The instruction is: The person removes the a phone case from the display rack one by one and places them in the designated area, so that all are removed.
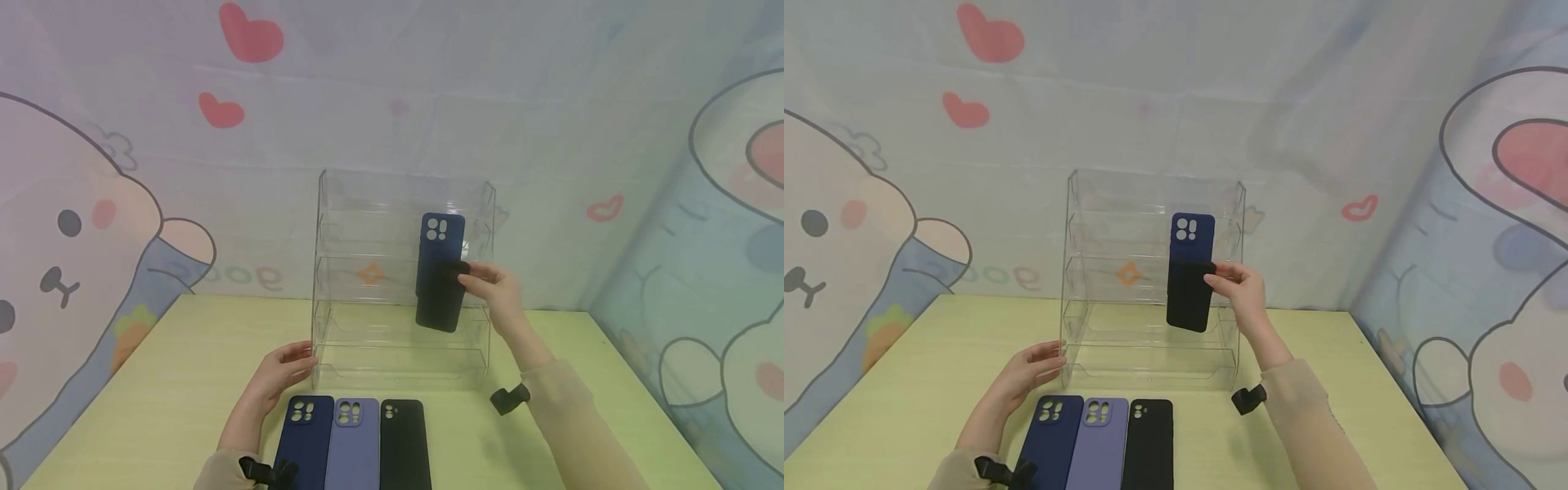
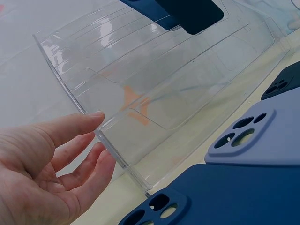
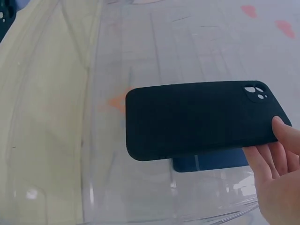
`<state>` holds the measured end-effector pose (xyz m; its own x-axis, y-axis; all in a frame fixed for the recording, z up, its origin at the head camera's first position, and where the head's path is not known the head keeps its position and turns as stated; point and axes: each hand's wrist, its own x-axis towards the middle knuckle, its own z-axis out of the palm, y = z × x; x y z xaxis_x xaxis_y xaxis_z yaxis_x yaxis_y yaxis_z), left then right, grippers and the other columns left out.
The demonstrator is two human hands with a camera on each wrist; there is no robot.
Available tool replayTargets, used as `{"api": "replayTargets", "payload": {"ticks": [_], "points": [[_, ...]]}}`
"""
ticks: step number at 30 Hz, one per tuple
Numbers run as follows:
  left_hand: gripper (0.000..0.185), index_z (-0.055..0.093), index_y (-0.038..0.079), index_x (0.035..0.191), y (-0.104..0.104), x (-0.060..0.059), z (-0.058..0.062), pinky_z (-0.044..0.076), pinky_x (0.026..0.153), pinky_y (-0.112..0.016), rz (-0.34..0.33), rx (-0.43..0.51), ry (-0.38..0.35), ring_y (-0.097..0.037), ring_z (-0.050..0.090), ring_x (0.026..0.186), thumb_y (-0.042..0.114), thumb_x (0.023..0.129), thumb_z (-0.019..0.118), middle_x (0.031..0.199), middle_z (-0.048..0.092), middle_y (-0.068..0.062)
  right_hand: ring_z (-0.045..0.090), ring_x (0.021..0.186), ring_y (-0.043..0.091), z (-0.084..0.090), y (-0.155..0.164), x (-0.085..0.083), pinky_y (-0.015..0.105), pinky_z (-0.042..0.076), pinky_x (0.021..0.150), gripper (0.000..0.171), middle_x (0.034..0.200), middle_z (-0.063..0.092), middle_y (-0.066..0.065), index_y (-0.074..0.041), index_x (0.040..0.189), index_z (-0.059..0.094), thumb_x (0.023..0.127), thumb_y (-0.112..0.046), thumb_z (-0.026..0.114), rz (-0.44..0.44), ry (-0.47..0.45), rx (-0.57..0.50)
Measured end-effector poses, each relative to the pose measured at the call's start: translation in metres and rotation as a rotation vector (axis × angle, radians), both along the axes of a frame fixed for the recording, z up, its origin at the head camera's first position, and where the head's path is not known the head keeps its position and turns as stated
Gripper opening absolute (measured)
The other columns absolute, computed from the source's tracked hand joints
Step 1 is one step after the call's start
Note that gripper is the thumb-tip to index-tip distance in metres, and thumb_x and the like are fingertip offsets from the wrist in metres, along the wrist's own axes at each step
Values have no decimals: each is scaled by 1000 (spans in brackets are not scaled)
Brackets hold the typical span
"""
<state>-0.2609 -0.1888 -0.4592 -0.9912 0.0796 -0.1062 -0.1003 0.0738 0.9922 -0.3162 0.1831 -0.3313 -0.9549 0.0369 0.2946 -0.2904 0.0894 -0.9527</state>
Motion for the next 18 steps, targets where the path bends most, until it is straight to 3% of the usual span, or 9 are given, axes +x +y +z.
{"api": "replayTargets", "payload": {"ticks": [7,11,14,18], "points": [[56,41,-5,145,0,-1,0,53,102,-37,5,-1,4,-15,61,110,10,95,62,140,45,-27,69,74,2,16,0,12,18,60,74,15,77,69,-15,-3,101,69,87,2,67,19,-7,-49],[56,40,-5,145,-1,-1,0,53,102,-38,2,-1,5,-15,61,111,11,95,63,141,44,-27,68,72,2,17,3,15,18,60,70,17,75,68,-14,-12,93,69,87,4,65,39,-51,-48],[56,40,-4,145,-1,-1,0,53,102,-38,2,1,5,-17,61,112,11,96,63,141,44,-27,68,70,2,15,5,18,18,60,69,18,77,67,-13,2,105,68,88,5,64,67,-81,-36],[57,39,-4,146,-1,-1,-1,52,103,-39,-8,5,4,-20,60,116,11,96,62,143,43,-28,68,69,3,7,10,21,18,60,70,42,79,69,-14,23,125,50,90,4,61,110,-133,7]]}}
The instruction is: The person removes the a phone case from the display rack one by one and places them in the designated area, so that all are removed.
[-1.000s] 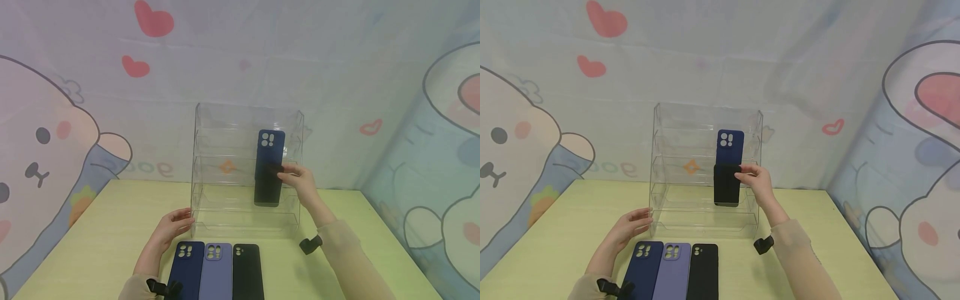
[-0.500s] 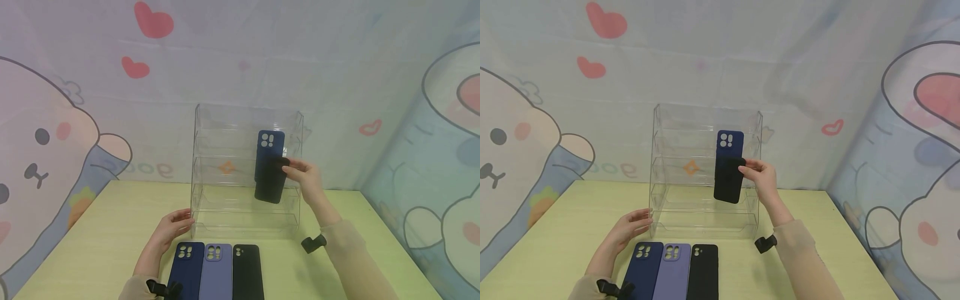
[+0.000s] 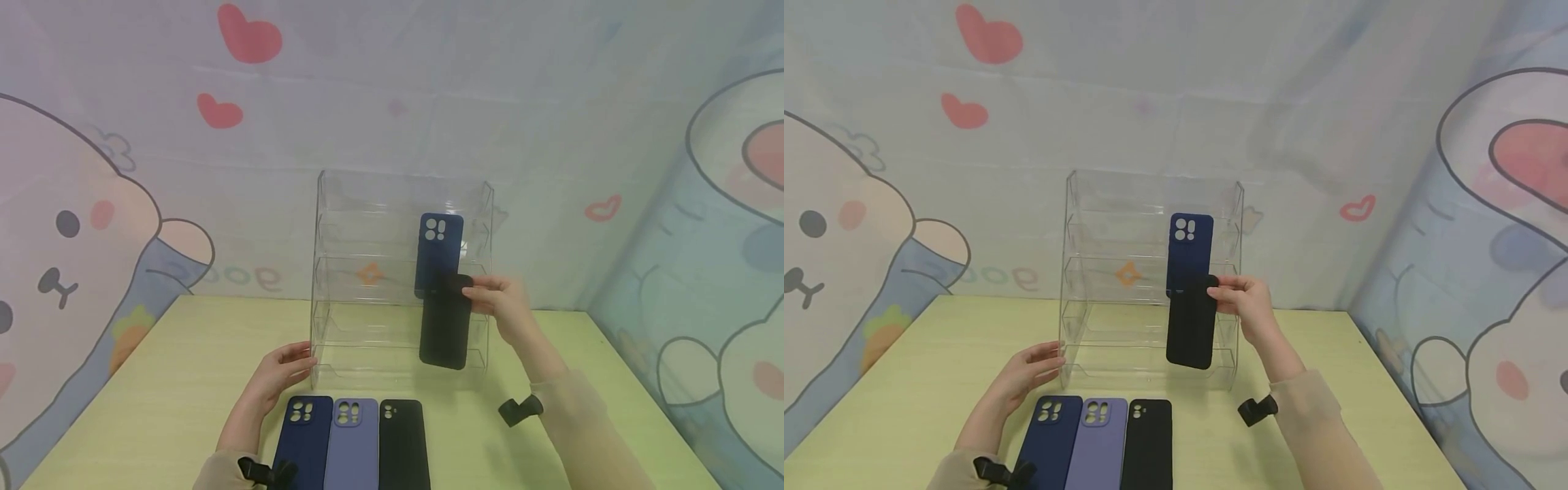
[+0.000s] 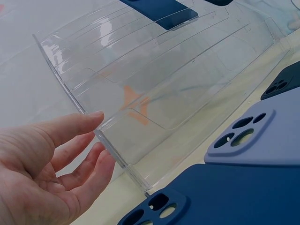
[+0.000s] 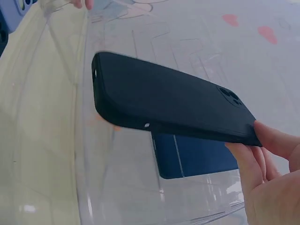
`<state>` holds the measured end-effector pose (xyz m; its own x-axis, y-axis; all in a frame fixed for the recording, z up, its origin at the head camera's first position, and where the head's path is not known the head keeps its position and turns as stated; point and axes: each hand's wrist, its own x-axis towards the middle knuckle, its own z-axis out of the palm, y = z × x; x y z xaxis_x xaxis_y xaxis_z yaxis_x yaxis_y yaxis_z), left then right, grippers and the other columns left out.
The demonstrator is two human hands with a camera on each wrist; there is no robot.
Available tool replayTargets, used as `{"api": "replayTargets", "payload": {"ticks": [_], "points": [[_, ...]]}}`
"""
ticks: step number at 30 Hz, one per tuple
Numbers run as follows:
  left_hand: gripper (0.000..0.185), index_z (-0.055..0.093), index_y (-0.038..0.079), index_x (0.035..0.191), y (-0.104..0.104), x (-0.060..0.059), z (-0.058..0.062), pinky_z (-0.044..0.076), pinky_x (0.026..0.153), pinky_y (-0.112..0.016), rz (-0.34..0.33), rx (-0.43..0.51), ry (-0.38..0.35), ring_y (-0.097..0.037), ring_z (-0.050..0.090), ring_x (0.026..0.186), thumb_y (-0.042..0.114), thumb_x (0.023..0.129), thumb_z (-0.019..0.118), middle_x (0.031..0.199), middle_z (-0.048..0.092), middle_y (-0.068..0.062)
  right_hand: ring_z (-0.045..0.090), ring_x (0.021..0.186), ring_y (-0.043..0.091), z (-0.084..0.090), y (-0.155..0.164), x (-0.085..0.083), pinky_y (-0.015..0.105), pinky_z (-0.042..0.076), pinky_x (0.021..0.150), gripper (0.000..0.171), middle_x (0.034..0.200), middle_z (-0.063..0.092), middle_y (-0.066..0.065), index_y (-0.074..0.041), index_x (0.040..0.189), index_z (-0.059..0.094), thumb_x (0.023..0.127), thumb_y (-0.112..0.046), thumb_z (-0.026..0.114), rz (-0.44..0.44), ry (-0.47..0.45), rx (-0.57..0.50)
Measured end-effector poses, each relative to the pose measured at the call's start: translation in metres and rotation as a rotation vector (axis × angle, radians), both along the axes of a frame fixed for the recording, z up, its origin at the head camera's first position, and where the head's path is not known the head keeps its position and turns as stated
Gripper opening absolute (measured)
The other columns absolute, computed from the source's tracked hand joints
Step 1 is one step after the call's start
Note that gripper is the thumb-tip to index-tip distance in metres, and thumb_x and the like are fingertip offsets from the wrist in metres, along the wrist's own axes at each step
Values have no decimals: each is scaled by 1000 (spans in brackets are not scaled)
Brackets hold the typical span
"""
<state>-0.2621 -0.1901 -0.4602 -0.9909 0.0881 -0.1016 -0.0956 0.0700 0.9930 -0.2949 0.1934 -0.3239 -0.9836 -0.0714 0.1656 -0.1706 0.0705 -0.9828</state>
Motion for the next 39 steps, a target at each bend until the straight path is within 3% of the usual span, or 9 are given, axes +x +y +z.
{"api": "replayTargets", "payload": {"ticks": [6,13,24,39], "points": [[57,39,-4,146,0,-1,-2,52,103,-39,-3,1,0,-20,60,116,11,96,62,144,42,-28,68,72,2,-16,7,6,18,60,70,47,84,68,-13,23,130,46,90,2,61,27,-77,41],[57,39,-4,146,-1,-1,-2,52,104,-39,0,5,-2,-18,60,115,11,96,62,143,43,-27,69,69,5,-34,11,12,21,61,68,44,80,69,-10,23,125,49,88,4,62,32,-115,18],[57,39,-4,146,-1,-1,-2,51,105,-40,-8,8,5,-20,59,117,12,96,62,144,42,-28,68,70,4,-68,15,27,17,60,67,54,86,70,-5,24,133,41,89,0,62,61,-229,37],[58,37,-3,147,0,-1,-3,49,107,-41,-4,10,-12,-26,55,124,12,96,62,147,39,-28,63,63,0,-113,21,46,13,57,60,59,77,68,-6,29,132,35,88,0,61,122,-330,23]]}}
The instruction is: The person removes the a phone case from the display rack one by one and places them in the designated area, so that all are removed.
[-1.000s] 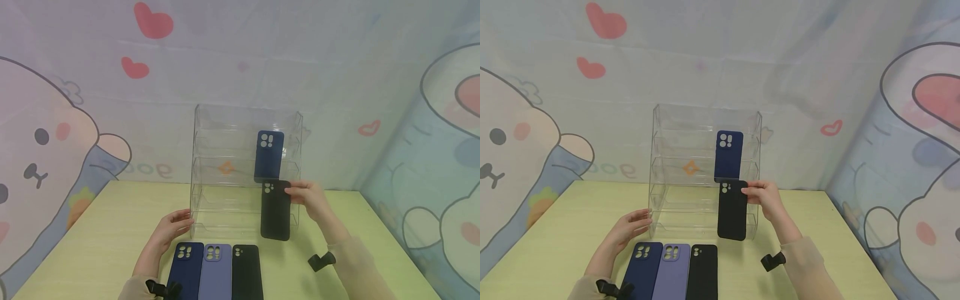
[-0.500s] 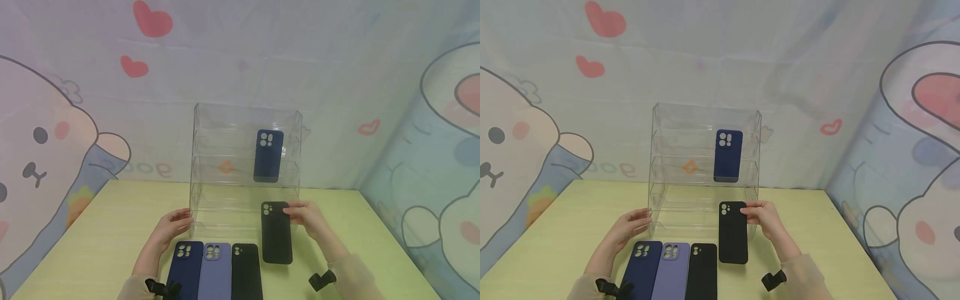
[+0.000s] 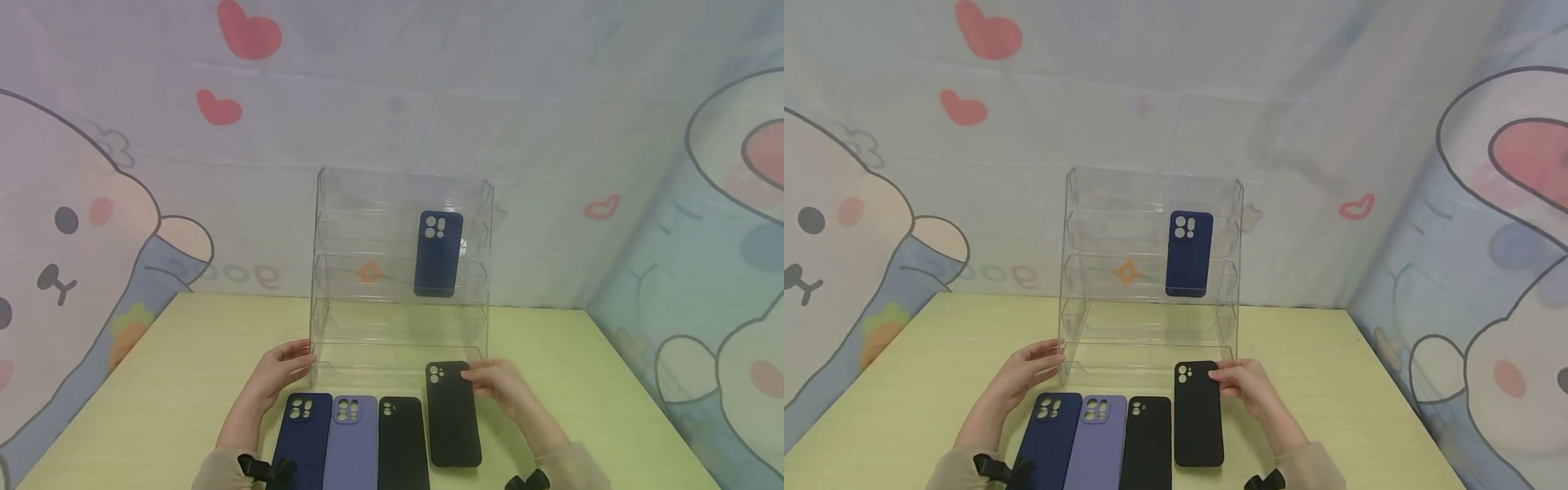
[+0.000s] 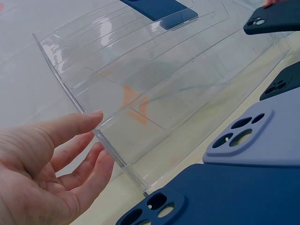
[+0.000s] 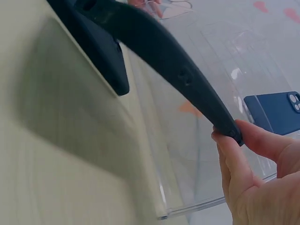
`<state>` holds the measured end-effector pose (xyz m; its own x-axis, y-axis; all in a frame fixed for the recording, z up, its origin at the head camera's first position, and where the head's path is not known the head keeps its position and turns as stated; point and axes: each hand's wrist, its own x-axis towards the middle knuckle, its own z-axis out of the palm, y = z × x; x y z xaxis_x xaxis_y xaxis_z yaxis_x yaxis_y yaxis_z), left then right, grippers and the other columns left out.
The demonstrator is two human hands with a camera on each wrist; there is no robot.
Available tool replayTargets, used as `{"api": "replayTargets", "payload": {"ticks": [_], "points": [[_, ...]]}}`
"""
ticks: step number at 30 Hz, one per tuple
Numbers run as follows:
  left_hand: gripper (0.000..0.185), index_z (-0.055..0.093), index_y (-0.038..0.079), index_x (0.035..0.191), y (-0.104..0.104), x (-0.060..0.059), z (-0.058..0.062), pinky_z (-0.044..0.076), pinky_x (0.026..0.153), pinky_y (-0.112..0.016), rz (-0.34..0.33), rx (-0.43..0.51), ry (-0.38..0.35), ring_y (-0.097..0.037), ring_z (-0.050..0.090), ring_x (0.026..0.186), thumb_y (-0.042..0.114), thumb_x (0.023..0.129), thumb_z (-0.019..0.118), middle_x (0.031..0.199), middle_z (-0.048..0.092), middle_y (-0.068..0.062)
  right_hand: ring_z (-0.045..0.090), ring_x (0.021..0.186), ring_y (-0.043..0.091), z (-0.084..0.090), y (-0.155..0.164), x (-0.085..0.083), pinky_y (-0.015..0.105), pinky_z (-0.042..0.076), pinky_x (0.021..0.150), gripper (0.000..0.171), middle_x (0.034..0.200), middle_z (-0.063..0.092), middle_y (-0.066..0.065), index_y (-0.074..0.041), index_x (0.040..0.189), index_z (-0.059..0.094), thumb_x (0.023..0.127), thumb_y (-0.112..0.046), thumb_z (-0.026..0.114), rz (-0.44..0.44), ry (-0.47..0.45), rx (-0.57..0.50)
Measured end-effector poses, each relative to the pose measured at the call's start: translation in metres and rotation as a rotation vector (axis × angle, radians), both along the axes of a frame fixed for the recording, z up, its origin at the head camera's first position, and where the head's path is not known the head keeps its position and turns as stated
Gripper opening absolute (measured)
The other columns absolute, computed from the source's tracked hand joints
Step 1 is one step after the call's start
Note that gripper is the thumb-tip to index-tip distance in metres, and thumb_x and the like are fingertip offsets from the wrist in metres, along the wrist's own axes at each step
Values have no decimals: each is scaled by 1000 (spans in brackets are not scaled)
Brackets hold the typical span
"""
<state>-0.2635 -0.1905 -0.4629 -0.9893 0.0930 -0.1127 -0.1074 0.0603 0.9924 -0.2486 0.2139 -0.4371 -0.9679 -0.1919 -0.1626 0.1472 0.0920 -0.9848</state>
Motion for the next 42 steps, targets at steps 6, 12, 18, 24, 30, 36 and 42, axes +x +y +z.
{"api": "replayTargets", "payload": {"ticks": [6,12,18,24,30,36,42], "points": [[59,39,-2,147,-1,-1,-1,51,105,-37,8,0,0,-24,57,121,14,95,64,146,40,-26,58,55,-2,-12,0,7,11,55,57,64,68,63,-8,29,134,31,87,-1,63,39,-29,4],[59,39,-3,147,-1,-1,-1,51,105,-38,6,-3,1,-23,57,120,13,96,63,146,40,-27,60,56,0,-21,0,11,13,58,60,65,67,63,-7,30,133,32,87,-2,64,50,-41,23],[59,39,-2,147,-2,-2,-1,51,105,-36,11,-4,-1,-25,56,123,14,95,64,146,41,-26,65,61,4,-26,-1,13,16,59,62,63,76,68,-1,30,131,35,87,-3,65,59,-42,50],[60,39,-2,147,-1,-1,0,51,105,-37,6,-4,-3,-21,58,119,15,95,64,145,41,-26,67,64,6,-30,-2,15,18,60,62,60,77,70,1,30,129,36,88,-4,64,81,-35,85],[58,38,-3,147,0,0,0,50,106,-40,-3,-3,-3,-24,57,122,13,97,62,146,40,-27,66,65,8,-32,-4,17,19,60,62,50,77,69,1,27,121,46,87,-3,65,92,-36,155],[57,39,-3,147,1,2,3,50,106,-40,0,-4,0,-20,58,118,12,97,61,145,41,-27,70,73,17,-30,-8,21,31,63,68,34,85,71,11,20,107,58,84,-4,68,31,5,312],[57,39,-3,146,0,2,2,51,105,-40,8,-2,7,-17,60,114,12,96,62,143,43,-27,70,73,21,-27,-10,22,34,64,67,34,88,70,16,18,106,61,82,-5,72,2,37,428]]}}
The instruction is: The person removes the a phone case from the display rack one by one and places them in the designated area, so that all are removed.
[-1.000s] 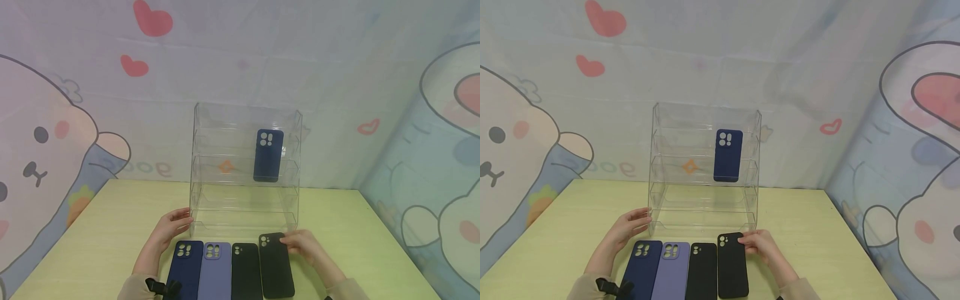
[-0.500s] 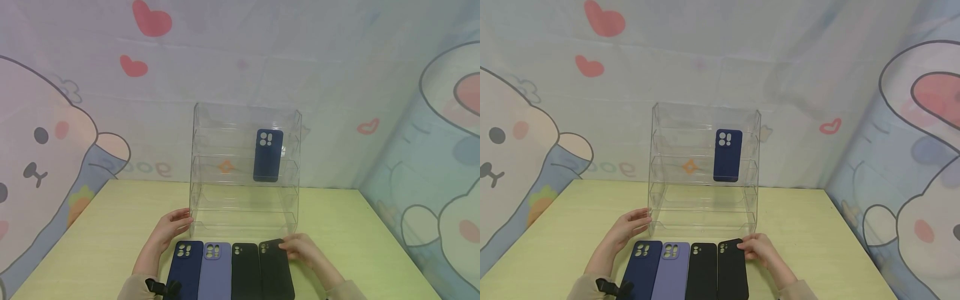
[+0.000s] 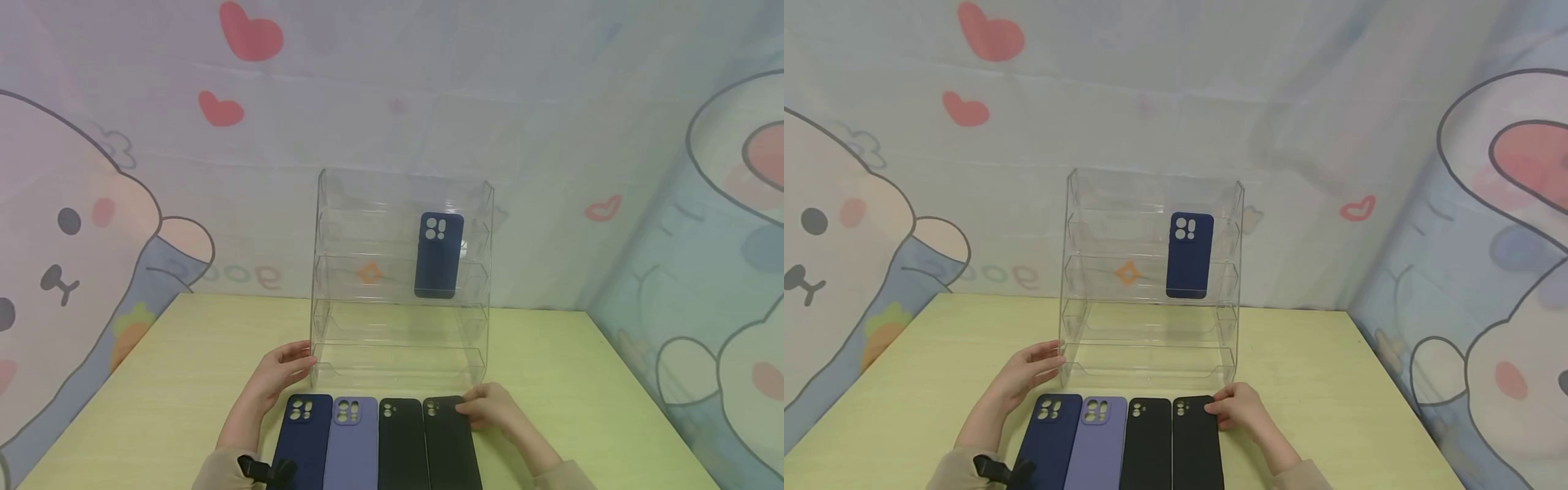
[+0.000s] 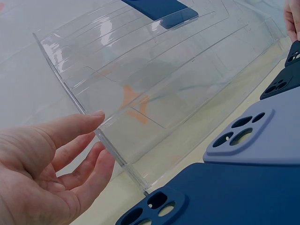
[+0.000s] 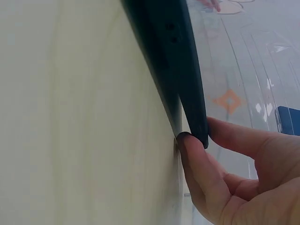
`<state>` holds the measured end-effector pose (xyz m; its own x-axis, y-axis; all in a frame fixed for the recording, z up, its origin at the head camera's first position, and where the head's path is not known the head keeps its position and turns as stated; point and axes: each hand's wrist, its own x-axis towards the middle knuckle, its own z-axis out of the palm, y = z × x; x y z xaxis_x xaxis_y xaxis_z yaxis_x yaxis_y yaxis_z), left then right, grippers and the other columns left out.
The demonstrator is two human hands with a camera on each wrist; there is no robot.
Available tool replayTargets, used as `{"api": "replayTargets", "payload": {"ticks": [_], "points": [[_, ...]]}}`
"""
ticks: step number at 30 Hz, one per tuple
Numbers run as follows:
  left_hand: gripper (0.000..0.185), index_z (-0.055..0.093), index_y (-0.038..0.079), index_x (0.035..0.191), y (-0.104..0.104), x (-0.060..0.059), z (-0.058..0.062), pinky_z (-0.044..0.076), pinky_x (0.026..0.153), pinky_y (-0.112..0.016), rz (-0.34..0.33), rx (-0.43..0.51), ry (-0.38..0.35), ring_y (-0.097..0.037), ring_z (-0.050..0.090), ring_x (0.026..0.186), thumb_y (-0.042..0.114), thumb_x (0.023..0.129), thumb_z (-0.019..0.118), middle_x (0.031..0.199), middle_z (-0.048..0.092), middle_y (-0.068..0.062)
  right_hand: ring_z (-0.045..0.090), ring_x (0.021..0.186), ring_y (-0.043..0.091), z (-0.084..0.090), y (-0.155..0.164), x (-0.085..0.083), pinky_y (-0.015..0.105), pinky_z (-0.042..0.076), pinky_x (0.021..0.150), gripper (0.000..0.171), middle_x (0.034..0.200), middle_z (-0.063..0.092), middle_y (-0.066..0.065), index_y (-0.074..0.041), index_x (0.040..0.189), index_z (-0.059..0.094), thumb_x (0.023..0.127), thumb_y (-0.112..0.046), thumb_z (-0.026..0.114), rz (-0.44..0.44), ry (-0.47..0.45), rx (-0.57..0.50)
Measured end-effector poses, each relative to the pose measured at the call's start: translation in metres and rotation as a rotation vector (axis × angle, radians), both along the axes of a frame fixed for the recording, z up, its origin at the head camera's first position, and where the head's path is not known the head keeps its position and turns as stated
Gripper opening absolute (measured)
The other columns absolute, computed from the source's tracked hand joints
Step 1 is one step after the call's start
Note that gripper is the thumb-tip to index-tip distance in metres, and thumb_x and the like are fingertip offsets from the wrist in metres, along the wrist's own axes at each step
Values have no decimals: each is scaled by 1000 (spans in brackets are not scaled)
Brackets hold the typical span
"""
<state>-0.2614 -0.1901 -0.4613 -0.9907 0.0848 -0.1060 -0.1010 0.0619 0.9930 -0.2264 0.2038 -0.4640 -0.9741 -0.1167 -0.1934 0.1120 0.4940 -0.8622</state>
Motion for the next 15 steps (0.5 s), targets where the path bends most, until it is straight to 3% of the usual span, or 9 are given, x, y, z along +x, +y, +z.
{"api": "replayTargets", "payload": {"ticks": [8,15], "points": [[65,39,-5,146,-1,-2,-3,55,98,-30,-6,-5,11,-9,61,108,18,93,68,142,43,-27,70,71,21,1,4,-2,35,64,66,33,89,70,16,17,104,62,83,-6,72,57,39,44],[58,39,-4,146,0,-1,-2,52,104,-39,-4,-2,3,-22,59,118,12,95,63,144,42,-28,71,71,23,12,7,-9,34,63,67,26,87,71,12,11,99,67,83,-8,72,58,47,102]]}}
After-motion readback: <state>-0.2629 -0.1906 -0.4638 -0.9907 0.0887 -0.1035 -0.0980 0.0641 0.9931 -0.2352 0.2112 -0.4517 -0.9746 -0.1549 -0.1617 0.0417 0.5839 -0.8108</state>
